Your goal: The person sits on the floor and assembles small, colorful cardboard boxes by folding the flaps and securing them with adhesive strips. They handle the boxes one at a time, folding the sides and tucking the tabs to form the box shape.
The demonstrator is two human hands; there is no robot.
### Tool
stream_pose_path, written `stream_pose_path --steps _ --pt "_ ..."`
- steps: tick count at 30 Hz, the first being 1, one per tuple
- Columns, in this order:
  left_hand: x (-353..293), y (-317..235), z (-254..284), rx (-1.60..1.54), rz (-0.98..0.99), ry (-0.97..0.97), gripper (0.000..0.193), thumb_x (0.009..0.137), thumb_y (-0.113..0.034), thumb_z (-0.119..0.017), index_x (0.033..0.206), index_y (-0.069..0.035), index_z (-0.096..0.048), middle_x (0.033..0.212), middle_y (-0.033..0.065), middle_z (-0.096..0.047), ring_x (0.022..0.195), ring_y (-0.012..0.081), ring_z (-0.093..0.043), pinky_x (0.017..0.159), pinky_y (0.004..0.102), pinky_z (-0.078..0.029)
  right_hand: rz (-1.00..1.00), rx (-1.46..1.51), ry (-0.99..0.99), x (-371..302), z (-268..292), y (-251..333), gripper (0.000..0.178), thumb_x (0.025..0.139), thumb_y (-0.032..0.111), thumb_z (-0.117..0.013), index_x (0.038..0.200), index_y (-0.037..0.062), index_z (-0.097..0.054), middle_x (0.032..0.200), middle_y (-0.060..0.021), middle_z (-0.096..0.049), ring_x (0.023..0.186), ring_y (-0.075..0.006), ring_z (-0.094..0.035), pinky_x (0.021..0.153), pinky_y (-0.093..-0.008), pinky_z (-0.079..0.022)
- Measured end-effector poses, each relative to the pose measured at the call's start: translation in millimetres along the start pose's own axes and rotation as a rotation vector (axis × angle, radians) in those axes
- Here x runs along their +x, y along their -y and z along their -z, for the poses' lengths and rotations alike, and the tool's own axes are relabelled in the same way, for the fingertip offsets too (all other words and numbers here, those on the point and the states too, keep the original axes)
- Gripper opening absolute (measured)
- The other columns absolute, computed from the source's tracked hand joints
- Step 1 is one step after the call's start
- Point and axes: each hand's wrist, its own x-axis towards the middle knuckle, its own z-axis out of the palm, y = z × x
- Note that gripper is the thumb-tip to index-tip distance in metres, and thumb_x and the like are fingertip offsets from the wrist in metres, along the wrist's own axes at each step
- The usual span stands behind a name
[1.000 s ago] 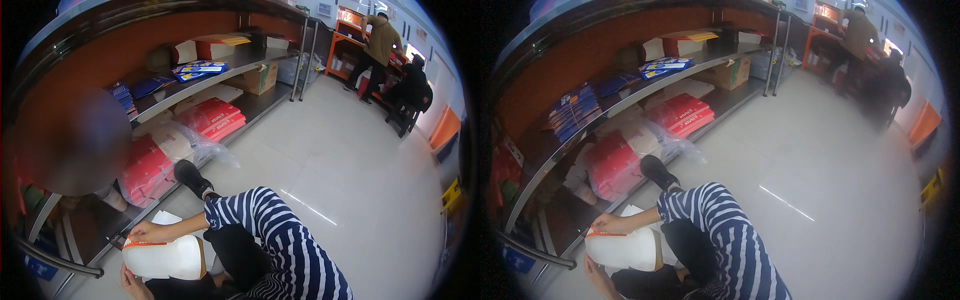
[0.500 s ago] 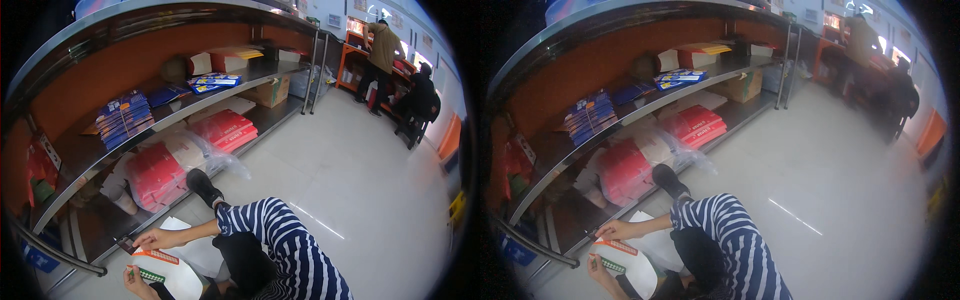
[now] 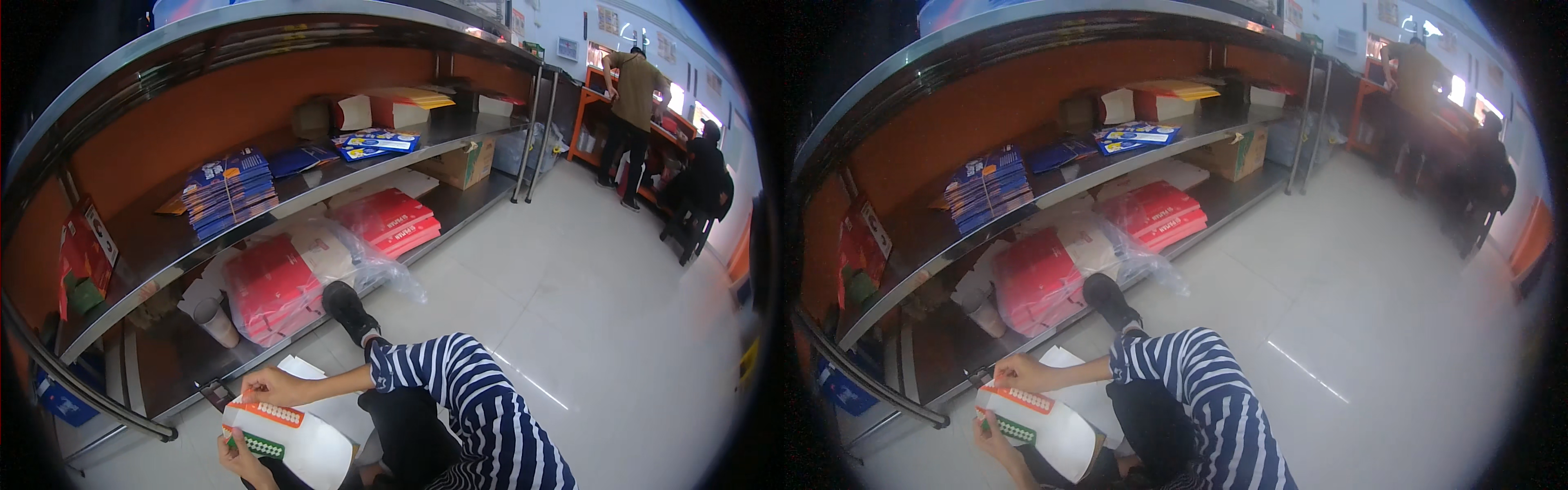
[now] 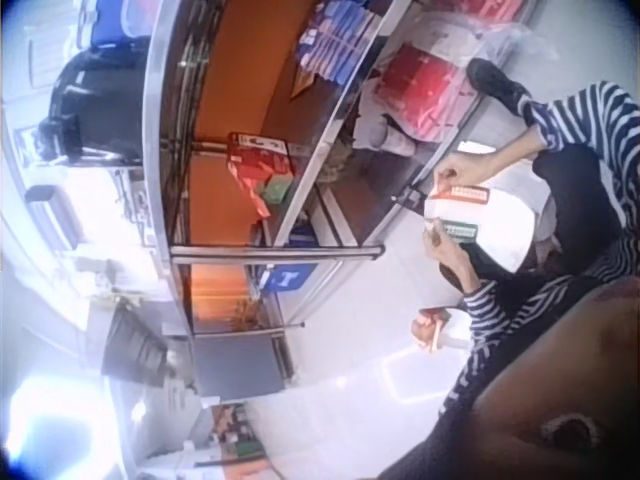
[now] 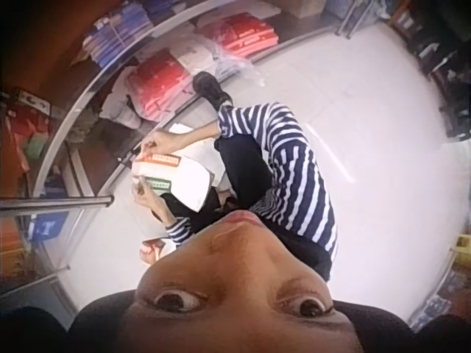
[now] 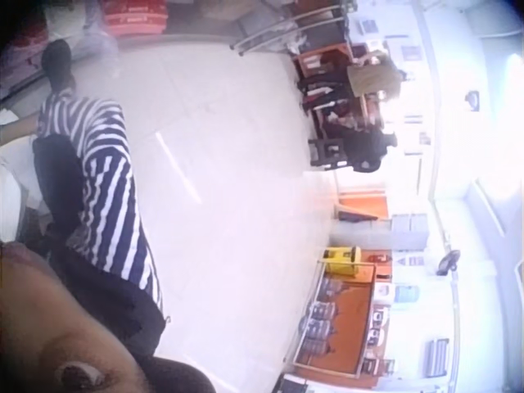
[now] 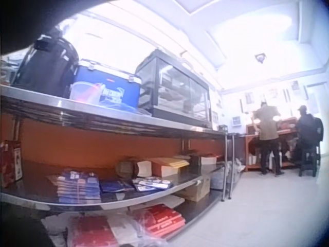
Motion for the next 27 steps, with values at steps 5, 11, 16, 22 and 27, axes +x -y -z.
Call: stream_pose_path --steps 5,11,16,22,27 --pt "-2 -4 0 0.086 -0.107 -0.086 0.018 0.086 -0.015 -0.056 0.094 0.001 -0.055 0.08 0.0058 -0.057 0.072 0.0113 -0.055 0.063 0.0236 -0.045 0.028 0.205 0.091 0 0 -2 0.018 0.086 0.013 -0.057 0.099 0.0003 -0.059 0.081 -0.0035 -0.062 0.077 -0.0085 -0.056 0.066 -0.0234 -0.045" --pt "-7 2 -2 -0.139 -0.012 0.053 0.025 0.086 -0.007 -0.053 0.108 0.004 -0.053 0.096 0.0101 -0.058 0.084 0.0147 -0.055 0.071 0.0267 -0.045 0.021 0.134 -0.055 4 12 -18 0.016 0.085 0.014 -0.06 0.092 -0.0003 -0.06 0.085 -0.0052 -0.063 0.079 -0.0062 -0.054 0.066 -0.0222 -0.044" --pt "-17 -17 22 0.089 0.026 0.027 0.014 0.081 -0.007 -0.061 0.071 0.001 -0.056 0.071 0.0006 -0.054 0.066 0.0073 -0.046 0.057 0.0232 -0.037 0.048 0.135 0.057 10 -1 -20 0.02 0.084 0.015 -0.06 0.097 0.0006 -0.061 0.089 -0.0036 -0.063 0.084 -0.0108 -0.057 0.074 -0.0265 -0.045" --pt "-38 -24 81 0.379 -0.101 -0.04 0.017 0.077 -0.009 -0.066 0.083 0.004 -0.056 0.06 0.0033 -0.052 0.055 0.0111 -0.047 0.05 0.0255 -0.037 -0.237 -0.012 0.2 -14 27 8 0.042 0.084 0.011 -0.056 0.124 0.0055 -0.043 0.113 -0.0061 -0.056 0.088 -0.013 -0.057 0.079 -0.028 -0.047" --pt "-87 -87 217 0.664 0.004 -0.421 0.021 0.078 -0.005 -0.063 0.097 0.003 -0.058 0.084 0.0094 -0.063 0.08 0.0142 -0.062 0.068 0.0257 -0.049 -0.275 0.056 0.206 -17 12 22 0.035 0.081 0.001 -0.054 0.116 0.0025 -0.051 0.099 -0.0086 -0.061 0.083 -0.0102 -0.055 0.072 -0.0243 -0.045"
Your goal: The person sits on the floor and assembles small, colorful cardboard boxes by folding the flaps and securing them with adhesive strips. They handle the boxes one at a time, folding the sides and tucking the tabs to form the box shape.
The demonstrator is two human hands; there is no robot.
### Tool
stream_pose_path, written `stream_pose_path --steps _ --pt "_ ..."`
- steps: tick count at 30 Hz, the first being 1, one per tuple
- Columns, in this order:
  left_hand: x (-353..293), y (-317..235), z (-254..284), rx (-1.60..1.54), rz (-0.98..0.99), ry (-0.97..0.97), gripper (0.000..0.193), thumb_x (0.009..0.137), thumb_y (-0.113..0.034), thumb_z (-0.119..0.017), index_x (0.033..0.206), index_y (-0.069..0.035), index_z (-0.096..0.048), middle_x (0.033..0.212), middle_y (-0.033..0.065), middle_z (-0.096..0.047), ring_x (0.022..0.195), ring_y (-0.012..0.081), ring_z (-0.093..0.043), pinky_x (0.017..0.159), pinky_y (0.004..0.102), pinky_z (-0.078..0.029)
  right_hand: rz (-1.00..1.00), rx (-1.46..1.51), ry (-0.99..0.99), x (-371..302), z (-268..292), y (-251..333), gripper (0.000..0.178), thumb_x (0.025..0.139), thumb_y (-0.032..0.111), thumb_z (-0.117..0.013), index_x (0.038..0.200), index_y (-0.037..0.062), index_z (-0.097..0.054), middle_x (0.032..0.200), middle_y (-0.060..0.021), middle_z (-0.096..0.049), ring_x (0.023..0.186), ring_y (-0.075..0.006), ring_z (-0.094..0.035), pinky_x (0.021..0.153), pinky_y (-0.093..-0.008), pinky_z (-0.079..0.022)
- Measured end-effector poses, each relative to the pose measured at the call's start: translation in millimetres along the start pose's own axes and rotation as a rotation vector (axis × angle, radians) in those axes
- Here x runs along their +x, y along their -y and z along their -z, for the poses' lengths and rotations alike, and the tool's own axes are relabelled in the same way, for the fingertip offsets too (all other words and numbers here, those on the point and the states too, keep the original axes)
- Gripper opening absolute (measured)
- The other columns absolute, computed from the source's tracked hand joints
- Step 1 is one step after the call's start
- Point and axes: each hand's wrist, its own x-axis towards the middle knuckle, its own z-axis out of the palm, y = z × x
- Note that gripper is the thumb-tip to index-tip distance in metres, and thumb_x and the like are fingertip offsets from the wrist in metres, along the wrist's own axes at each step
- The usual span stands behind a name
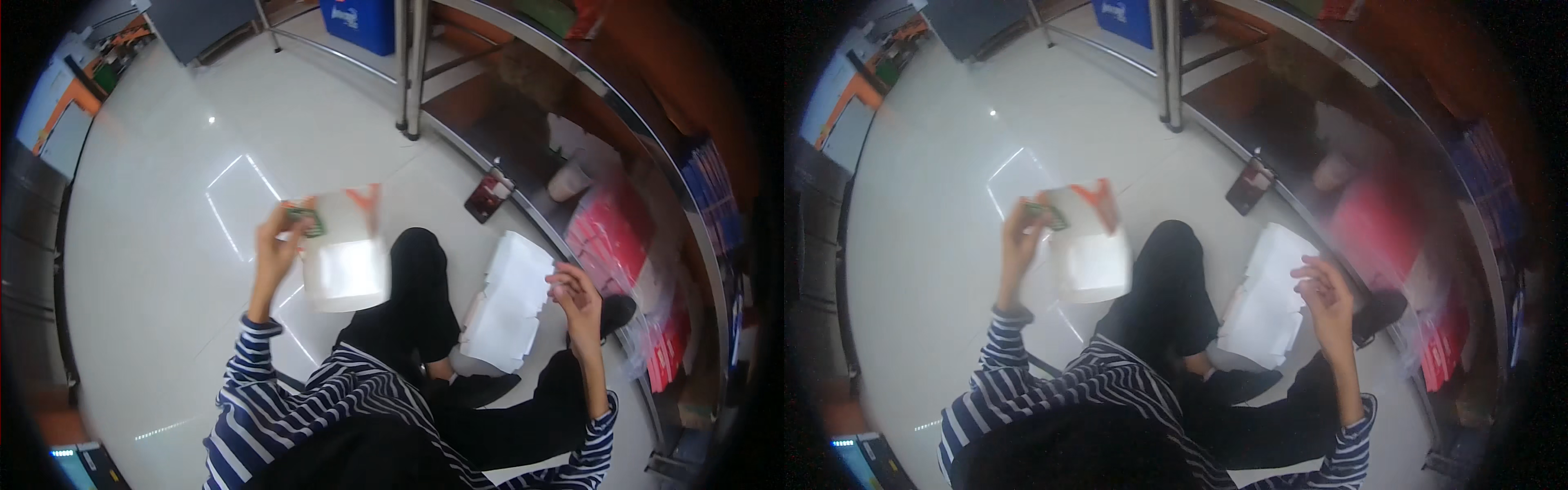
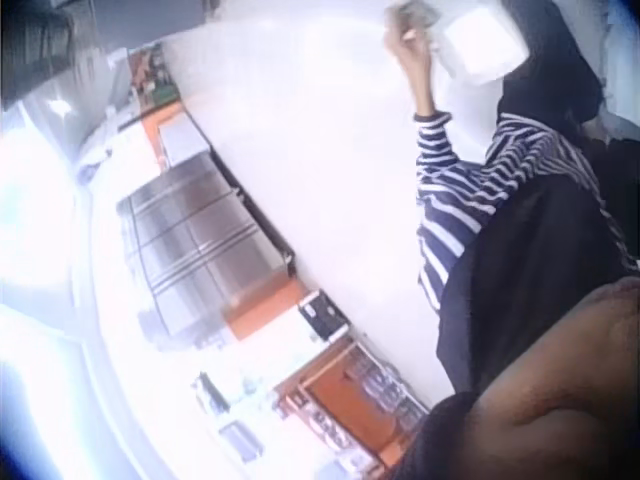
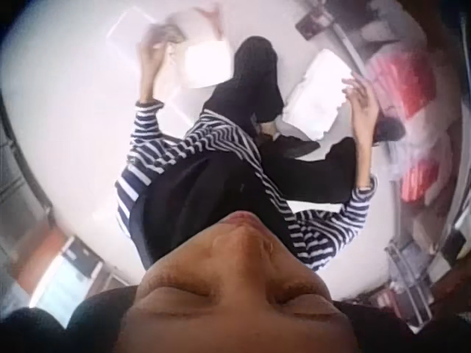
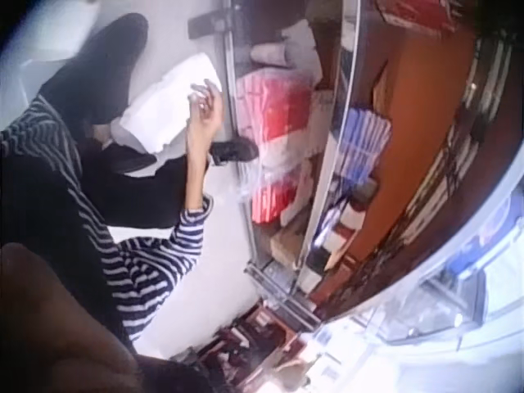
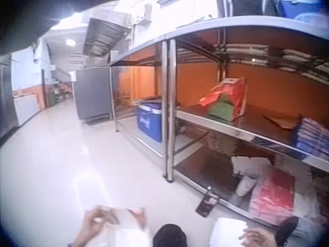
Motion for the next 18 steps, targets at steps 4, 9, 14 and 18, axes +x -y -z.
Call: stream_pose_path --steps 4,9,14,18 --pt "-19 7 60 -0.105 0.041 0.052 0.019 0.075 -0.004 -0.065 0.092 0.003 -0.06 0.081 0.009 -0.064 0.072 0.0136 -0.062 0.065 0.0253 -0.049 0.1 -0.317 0.256 17 -34 5 0.03 0.082 0.004 -0.056 0.111 0.0038 -0.054 0.095 -0.0081 -0.062 0.085 -0.0146 -0.057 0.076 -0.0264 -0.044" --pt "-37 21 39 0.02 0.061 0.365 0.014 0.076 -0.006 -0.066 0.087 0.001 -0.063 0.079 0.0061 -0.063 0.068 0.012 -0.06 0.064 0.0247 -0.049 0.128 0.01 0.613 37 -151 9 0.044 0.083 0.009 -0.057 0.125 0.0064 -0.045 0.114 -0.0132 -0.054 0.09 -0.0198 -0.058 0.078 -0.0323 -0.046" --pt "-63 54 32 -0.098 0.303 0.41 0.016 0.077 -0.007 -0.065 0.092 -0.001 -0.062 0.086 0.0064 -0.062 0.072 0.0122 -0.059 0.067 0.0249 -0.049 0.503 -0.095 0.653 55 -237 -13 0.029 0.079 0.007 -0.059 0.107 0.0014 -0.057 0.084 -0.0165 -0.06 0.067 -0.0236 -0.06 0.063 -0.0332 -0.047" --pt "-59 69 48 -0.136 0.232 0.55 0.03 0.068 -0.013 -0.075 0.095 -0.005 -0.063 0.106 0.0073 -0.058 0.1 0.0203 -0.054 0.083 0.0323 -0.047 0.493 -0.101 0.527 43 -251 -37 0.016 0.077 0.008 -0.058 0.092 0.0019 -0.06 0.08 -0.0154 -0.06 0.071 -0.03 -0.06 0.061 -0.035 -0.049"
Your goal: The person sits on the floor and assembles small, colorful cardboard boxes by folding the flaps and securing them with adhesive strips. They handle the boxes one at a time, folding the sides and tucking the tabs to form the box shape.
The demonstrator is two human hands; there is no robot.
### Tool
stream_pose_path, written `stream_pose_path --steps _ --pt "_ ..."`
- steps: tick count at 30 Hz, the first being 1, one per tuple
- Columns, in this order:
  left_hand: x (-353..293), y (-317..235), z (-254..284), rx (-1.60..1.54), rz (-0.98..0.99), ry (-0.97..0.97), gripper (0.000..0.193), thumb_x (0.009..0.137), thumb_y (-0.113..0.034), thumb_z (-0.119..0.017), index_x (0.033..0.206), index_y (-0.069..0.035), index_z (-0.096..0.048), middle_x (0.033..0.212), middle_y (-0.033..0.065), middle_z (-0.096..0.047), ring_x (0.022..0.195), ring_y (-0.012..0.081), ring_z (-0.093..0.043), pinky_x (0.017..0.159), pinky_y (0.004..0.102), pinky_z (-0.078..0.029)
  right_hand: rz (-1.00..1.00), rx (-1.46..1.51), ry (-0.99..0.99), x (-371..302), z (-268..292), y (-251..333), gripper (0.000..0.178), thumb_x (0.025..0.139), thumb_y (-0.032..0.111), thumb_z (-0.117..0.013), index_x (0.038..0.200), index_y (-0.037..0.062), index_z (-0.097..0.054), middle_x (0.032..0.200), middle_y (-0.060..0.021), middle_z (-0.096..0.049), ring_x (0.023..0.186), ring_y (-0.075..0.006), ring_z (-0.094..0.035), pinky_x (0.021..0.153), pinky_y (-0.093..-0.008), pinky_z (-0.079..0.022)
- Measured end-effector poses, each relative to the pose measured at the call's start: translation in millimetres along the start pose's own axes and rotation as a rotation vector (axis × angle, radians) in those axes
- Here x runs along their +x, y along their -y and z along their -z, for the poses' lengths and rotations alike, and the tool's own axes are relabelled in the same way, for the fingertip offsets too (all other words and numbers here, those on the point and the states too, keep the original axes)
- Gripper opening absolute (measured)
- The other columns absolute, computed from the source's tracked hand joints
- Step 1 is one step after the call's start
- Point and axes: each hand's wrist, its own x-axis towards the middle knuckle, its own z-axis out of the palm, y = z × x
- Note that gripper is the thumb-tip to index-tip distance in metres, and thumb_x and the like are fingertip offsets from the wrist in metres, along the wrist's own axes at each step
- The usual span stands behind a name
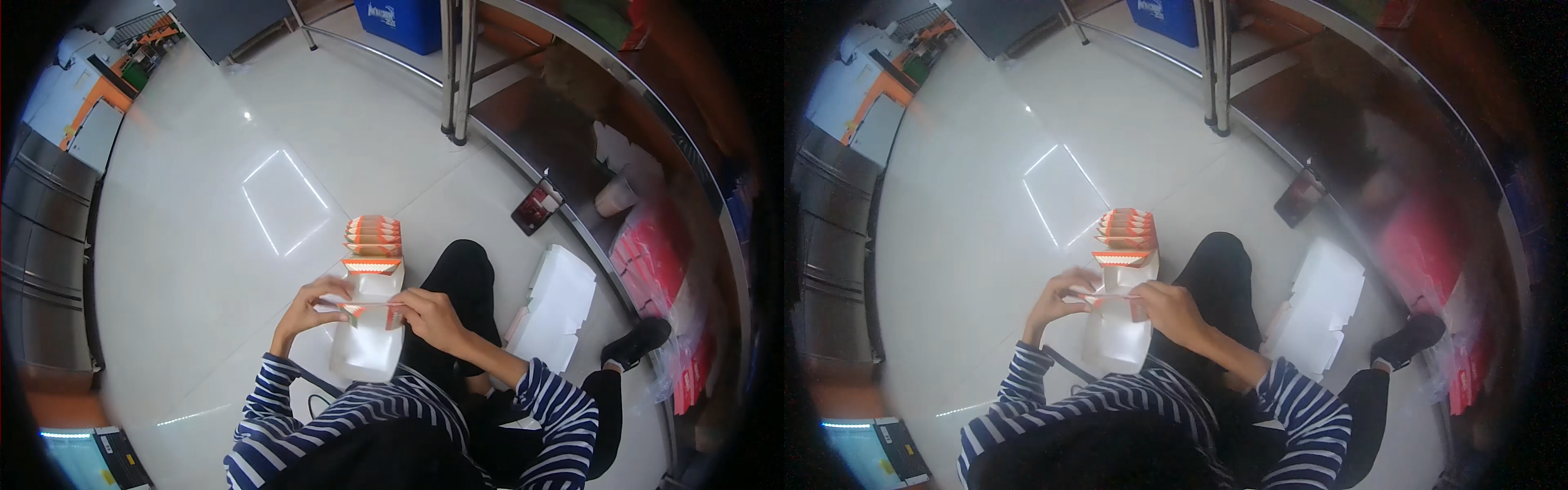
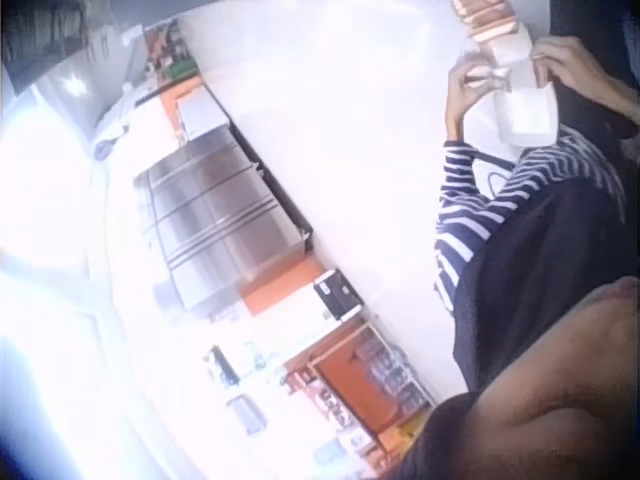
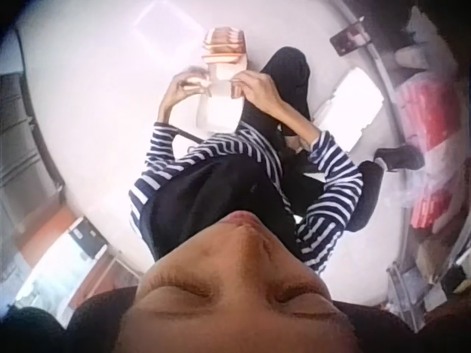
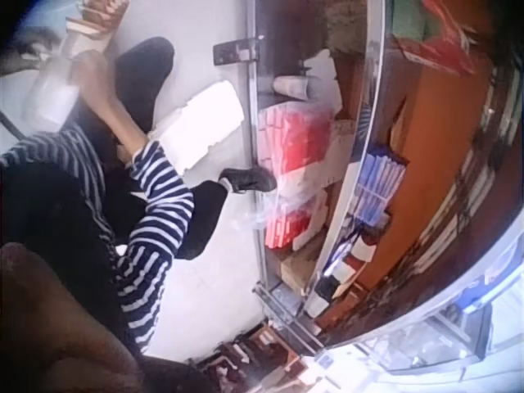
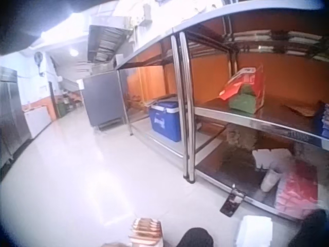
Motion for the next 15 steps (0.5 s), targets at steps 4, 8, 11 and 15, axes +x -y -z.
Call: stream_pose_path --steps 4,8,11,15 --pt "35 6 20 0.231 -0.16 -0.082 0.083 0.055 -0.043 -0.079 0.125 -0.011 -0.047 0.14 0.0135 -0.027 0.128 0.0338 -0.028 0.103 0.0463 -0.026 0.019 -0.067 -0.031 -24 -11 -6 0.013 0.074 0.003 -0.058 0.087 0.0019 -0.06 0.077 -0.0136 -0.06 0.067 -0.0272 -0.061 0.056 -0.0338 -0.049" --pt "87 16 13 0.651 -0.315 -0.004 0.097 0.052 -0.052 -0.075 0.133 -0.013 -0.037 0.142 0.0144 -0.023 0.128 0.0362 -0.026 0.106 0.0457 -0.021 0.114 -0.087 -0.069 -26 -19 -10 0.017 0.07 0.001 -0.058 0.087 0.0008 -0.06 0.078 -0.0127 -0.06 0.067 -0.0268 -0.061 0.057 -0.0337 -0.049" --pt "111 21 7 0.63 -0.34 0.057 0.098 0.05 -0.053 -0.075 0.132 -0.013 -0.039 0.131 0.0138 -0.038 0.118 0.0335 -0.037 0.099 0.0441 -0.03 0.172 -0.119 -0.111 -26 -15 -12 0.02 0.069 0.0 -0.058 0.089 0.0004 -0.06 0.079 -0.012 -0.061 0.068 -0.0263 -0.061 0.059 -0.0334 -0.05" --pt "130 53 6 0.517 -0.359 -0.082 0.082 0.052 -0.049 -0.074 0.122 -0.012 -0.051 0.098 0.0097 -0.053 0.091 0.0265 -0.049 0.078 0.0394 -0.041 0.303 -0.224 -0.232 -12 -6 -18 0.023 0.068 -0.001 -0.058 0.091 0.0002 -0.061 0.082 -0.0109 -0.062 0.069 -0.0255 -0.062 0.06 -0.0334 -0.05"
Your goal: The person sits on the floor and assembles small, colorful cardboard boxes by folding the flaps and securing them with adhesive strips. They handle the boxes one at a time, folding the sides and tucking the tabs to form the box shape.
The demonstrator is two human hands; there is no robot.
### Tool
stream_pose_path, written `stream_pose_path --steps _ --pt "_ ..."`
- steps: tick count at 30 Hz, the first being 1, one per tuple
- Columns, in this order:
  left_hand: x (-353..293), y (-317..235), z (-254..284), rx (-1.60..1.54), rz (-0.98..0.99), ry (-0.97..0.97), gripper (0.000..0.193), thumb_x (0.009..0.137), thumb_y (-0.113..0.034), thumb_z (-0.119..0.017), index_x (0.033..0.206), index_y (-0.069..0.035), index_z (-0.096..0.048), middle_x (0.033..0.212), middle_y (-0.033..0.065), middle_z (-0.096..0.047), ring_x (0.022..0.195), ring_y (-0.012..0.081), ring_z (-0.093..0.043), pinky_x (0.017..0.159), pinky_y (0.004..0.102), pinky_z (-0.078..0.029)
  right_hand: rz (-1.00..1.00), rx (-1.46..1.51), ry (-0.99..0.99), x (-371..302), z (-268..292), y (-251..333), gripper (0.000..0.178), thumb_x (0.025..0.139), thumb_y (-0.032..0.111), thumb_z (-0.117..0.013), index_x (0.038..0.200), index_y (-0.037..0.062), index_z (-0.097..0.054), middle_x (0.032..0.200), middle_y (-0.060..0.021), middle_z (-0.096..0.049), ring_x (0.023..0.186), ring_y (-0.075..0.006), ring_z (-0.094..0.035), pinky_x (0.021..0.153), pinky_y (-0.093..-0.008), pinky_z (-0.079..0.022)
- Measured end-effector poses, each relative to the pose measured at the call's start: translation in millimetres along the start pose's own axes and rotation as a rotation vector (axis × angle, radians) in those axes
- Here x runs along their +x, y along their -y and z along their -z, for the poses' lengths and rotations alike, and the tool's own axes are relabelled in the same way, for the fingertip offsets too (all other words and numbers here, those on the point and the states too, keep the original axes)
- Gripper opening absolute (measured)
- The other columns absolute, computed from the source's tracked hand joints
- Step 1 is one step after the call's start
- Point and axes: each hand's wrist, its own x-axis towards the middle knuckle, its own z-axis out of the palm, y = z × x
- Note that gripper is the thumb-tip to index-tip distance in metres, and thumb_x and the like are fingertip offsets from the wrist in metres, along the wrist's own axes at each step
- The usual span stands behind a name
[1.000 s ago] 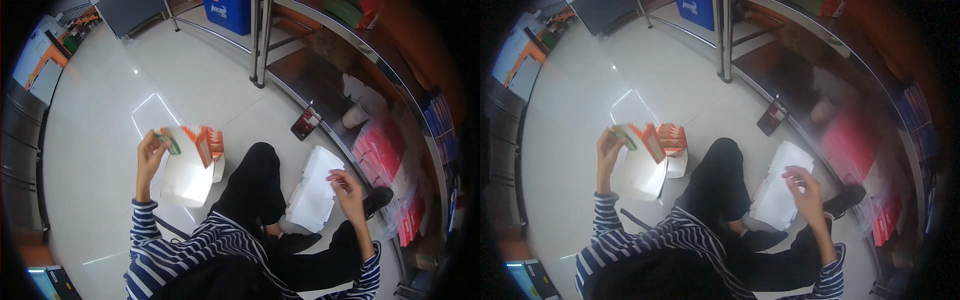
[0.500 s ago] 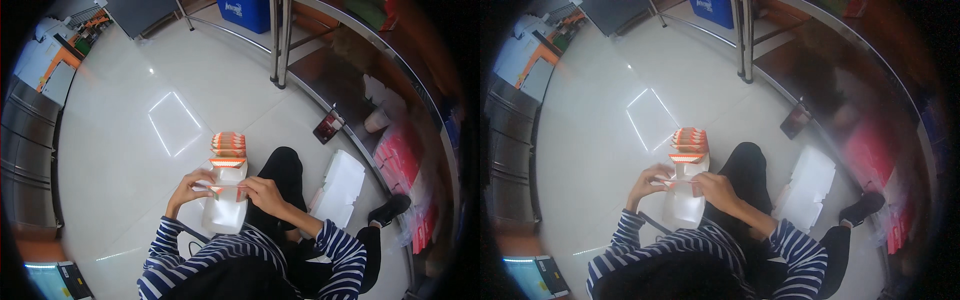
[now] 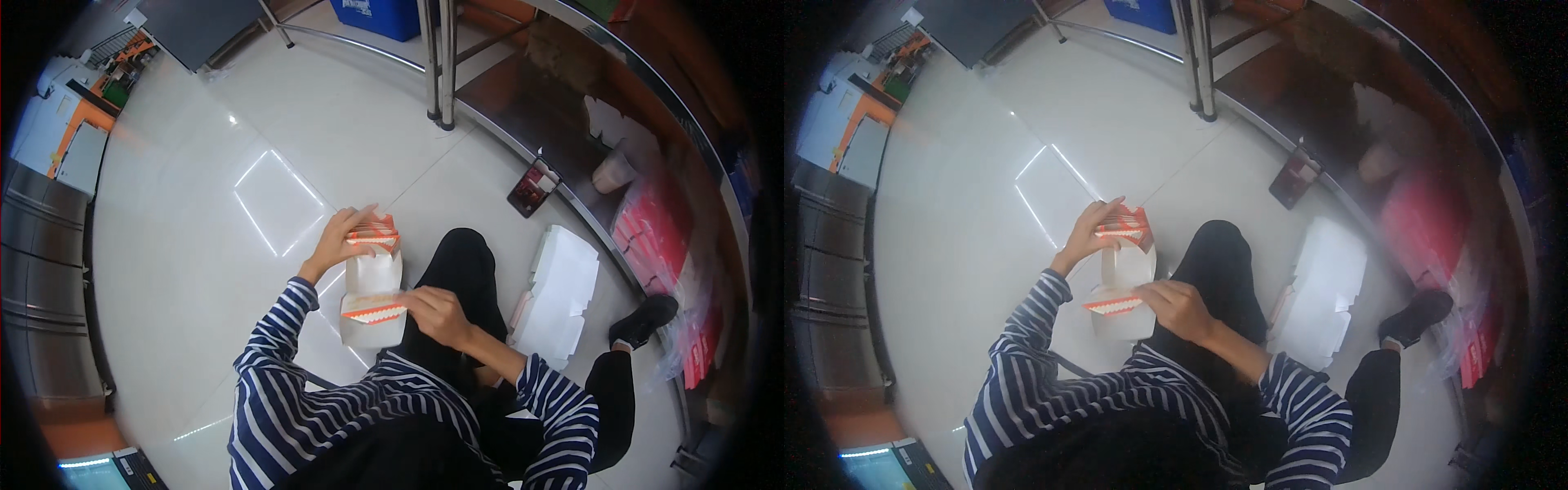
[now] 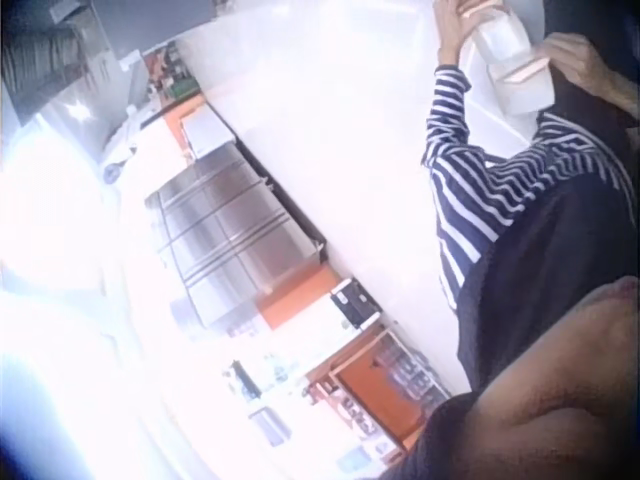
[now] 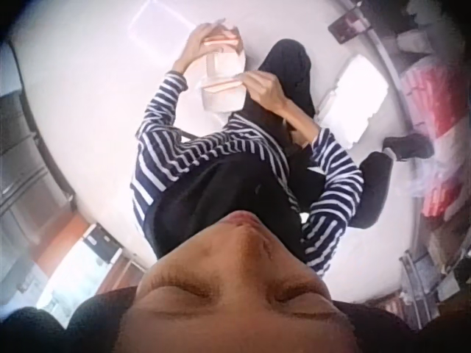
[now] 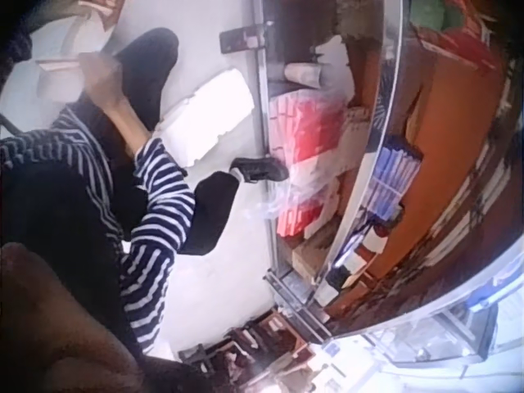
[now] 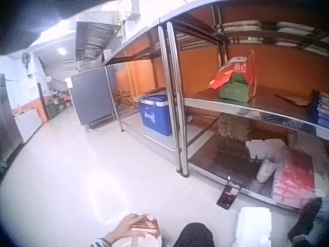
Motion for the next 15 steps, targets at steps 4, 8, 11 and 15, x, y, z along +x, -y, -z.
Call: stream_pose_path --steps 4,8,11,15 --pt "4 3 -8 0.094 -0.061 -0.09 0.052 0.06 -0.043 -0.07 0.101 -0.011 -0.066 0.071 0.0074 -0.048 0.067 0.022 -0.051 0.059 0.0341 -0.041 0.031 -0.052 -0.027 11 -2 -12 0.026 0.066 0.0 -0.059 0.092 0.0012 -0.061 0.084 -0.0104 -0.062 0.071 -0.0247 -0.061 0.061 -0.0322 -0.05" --pt "13 0 -4 0.137 -0.145 -0.153 0.038 0.065 -0.037 -0.067 0.091 -0.009 -0.069 0.059 0.006 -0.043 0.052 0.0198 -0.047 0.048 0.0333 -0.038 0.044 -0.107 -0.082 27 -9 -24 0.027 0.065 -0.001 -0.058 0.092 0.0007 -0.06 0.082 -0.0104 -0.061 0.069 -0.0245 -0.06 0.059 -0.0316 -0.049" --pt "20 -1 0 0.164 -0.152 -0.125 0.032 0.067 -0.034 -0.066 0.089 -0.01 -0.068 0.058 0.0054 -0.044 0.049 0.0198 -0.047 0.046 0.032 -0.039 0.049 -0.144 -0.107 44 -10 -33 0.024 0.066 -0.002 -0.057 0.09 -0.0009 -0.06 0.079 -0.0119 -0.061 0.067 -0.0255 -0.06 0.058 -0.0317 -0.049" --pt "21 9 -1 0.199 -0.145 -0.1 0.026 0.07 -0.033 -0.065 0.085 -0.012 -0.068 0.061 0.0048 -0.049 0.05 0.0207 -0.048 0.048 0.0315 -0.041 0.066 -0.167 -0.102 55 -21 -42 0.023 0.066 0.0 -0.058 0.089 0.001 -0.06 0.071 -0.0092 -0.057 0.062 -0.0239 -0.058 0.054 -0.032 -0.048"
